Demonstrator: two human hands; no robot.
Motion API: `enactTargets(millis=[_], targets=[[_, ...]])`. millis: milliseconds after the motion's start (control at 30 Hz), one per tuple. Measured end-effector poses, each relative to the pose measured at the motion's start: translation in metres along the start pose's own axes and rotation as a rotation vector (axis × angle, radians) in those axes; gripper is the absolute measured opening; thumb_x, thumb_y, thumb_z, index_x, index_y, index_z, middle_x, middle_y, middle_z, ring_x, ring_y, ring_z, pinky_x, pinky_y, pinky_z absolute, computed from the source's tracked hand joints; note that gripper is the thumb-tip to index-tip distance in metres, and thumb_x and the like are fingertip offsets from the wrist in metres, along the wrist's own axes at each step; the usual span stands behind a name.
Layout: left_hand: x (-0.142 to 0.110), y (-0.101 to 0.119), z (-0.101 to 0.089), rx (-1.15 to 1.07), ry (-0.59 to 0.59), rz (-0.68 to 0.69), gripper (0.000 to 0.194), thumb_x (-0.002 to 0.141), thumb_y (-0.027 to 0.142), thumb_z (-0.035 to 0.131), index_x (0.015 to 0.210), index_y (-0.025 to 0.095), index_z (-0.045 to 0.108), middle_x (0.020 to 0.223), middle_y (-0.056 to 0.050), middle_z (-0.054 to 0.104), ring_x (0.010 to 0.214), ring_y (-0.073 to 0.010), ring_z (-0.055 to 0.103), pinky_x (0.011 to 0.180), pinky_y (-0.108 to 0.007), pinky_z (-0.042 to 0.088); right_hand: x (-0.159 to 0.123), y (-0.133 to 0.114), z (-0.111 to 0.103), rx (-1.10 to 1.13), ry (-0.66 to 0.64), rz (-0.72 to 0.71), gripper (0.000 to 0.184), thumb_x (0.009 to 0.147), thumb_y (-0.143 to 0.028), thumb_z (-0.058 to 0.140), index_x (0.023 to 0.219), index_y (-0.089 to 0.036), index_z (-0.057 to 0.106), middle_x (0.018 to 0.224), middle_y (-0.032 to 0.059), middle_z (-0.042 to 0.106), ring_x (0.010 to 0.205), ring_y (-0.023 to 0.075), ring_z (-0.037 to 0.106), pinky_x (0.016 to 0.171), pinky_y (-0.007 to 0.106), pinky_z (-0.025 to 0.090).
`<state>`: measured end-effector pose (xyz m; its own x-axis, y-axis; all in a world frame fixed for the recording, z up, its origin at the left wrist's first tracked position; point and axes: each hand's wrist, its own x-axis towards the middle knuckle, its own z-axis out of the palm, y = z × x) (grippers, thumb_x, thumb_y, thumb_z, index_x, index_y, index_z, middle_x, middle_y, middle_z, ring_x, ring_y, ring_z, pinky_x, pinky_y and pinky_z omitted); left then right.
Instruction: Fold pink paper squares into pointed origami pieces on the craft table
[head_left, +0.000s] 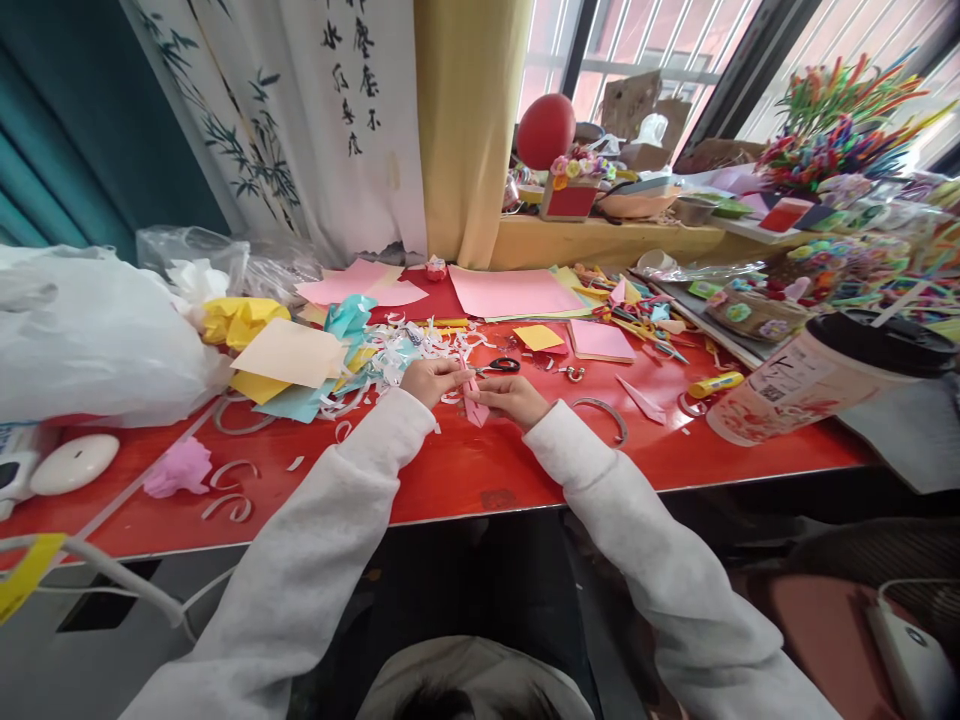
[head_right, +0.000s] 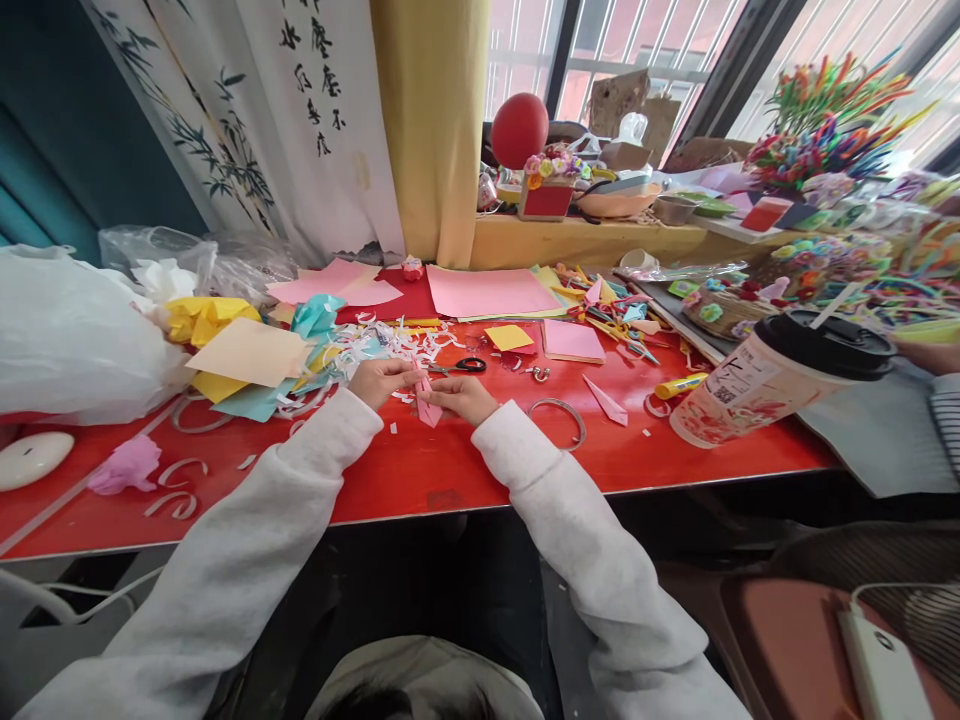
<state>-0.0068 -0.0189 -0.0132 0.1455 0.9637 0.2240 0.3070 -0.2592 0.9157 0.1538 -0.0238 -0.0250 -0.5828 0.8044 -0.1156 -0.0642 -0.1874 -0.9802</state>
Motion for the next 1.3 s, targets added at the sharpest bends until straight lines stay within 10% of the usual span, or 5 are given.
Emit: enactTargets(millis=[867,1167,1300], targets=[[-0.001,-0.003,0.012,-0.142,-0.179,-0.122,0.032,0.056,0.043,0.065,0.058,0.013,0.053,0.055,0.001,0.052,0.052,-0.0080,0.047,0.054,-0.023,0.040,0.002,0.007,-0.005,-0.024,-0.210,0.189,0.024,0.056,-0.033,0.069,0.073,-0.016,0.067,0.067,0.0048,0.066,0.058,0.0141,0.061,0.052,0.027,0.050],[0.002,0.002,0.003,-0.326,0.021,-0.109,0.031,0.053,0.036,0.068,0.069,0.014,0.055,0.062,0.000,0.057,0.060,-0.0122,0.054,0.053,-0.025,0.043,0.008,0.003,-0.012,0.072,0.317,-0.161,0.029,0.052,-0.028,0.072,0.072,-0.014,0.058,0.054,-0.0028,0.056,0.044,0.0056,0.049,0.044,0.019,0.041],[0.001,-0.002,0.007,-0.369,-0.055,-0.141,0.037,0.049,0.034,0.072,0.075,0.012,0.056,0.067,-0.002,0.061,0.063,-0.0131,0.057,0.059,-0.028,0.046,0.008,0.001,-0.013,0.186,0.294,-0.341,0.036,0.051,-0.028,0.071,0.083,-0.017,0.058,0.065,-0.0030,0.056,0.048,0.0043,0.046,0.044,0.019,0.036]])
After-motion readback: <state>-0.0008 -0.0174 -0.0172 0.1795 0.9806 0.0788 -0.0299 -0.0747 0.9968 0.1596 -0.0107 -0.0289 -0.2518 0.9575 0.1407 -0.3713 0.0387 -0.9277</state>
